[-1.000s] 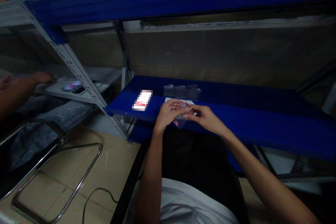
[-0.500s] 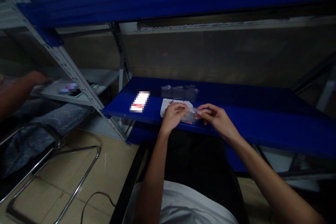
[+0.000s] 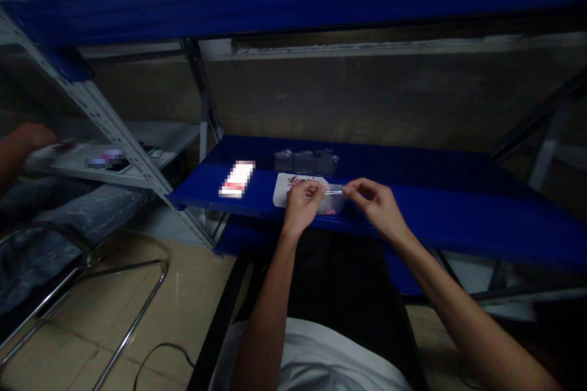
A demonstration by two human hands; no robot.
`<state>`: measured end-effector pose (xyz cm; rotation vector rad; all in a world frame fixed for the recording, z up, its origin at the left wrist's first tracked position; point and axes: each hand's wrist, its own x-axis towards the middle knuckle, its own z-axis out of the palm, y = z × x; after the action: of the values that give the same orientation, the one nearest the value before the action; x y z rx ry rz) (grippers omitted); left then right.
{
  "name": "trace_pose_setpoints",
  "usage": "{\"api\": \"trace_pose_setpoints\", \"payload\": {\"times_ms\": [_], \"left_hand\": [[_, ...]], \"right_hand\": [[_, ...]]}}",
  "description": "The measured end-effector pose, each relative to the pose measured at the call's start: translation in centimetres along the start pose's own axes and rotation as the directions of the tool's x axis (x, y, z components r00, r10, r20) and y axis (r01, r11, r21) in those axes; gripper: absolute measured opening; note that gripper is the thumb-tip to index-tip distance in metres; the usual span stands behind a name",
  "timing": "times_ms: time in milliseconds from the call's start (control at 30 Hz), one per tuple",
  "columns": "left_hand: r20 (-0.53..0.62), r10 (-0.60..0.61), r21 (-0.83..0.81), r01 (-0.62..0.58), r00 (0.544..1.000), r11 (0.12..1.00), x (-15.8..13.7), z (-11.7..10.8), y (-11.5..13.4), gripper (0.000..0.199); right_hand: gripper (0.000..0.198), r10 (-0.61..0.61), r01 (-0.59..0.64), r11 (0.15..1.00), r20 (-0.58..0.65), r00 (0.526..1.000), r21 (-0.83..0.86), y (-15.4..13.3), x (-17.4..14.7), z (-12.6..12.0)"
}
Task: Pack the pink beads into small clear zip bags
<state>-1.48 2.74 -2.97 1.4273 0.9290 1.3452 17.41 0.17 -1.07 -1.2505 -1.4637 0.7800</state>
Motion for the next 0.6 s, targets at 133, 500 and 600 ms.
{"api": "trace_pose_setpoints", "payload": {"times_ms": [133, 500, 600], "left_hand": [[-0.009, 0.044, 0.038, -0.044, 0.999, 0.998, -0.1, 0.3, 0.2, 0.013], [0.096, 0.043, -0.009, -0.042, 0.994, 0.999, -0.3, 1.1, -0.4, 0.013], [0.081, 0.039, 0.087, -0.046, 0.996, 0.995, -0.4, 0.7, -0.2, 0.008]], "right_hand": [[0.045, 0.039, -0.047, 0.996, 0.098, 0.994, 0.079, -0.5, -0.1, 0.6], [0.045, -0.003, 0.001, 1.000, 0.143, 0.990, 0.018, -1.2, -0.7, 0.6], [0.043, -0.043, 0.053, 0.997, 0.180, 0.983, -0.054, -1.0, -0.6, 0.3]]}}
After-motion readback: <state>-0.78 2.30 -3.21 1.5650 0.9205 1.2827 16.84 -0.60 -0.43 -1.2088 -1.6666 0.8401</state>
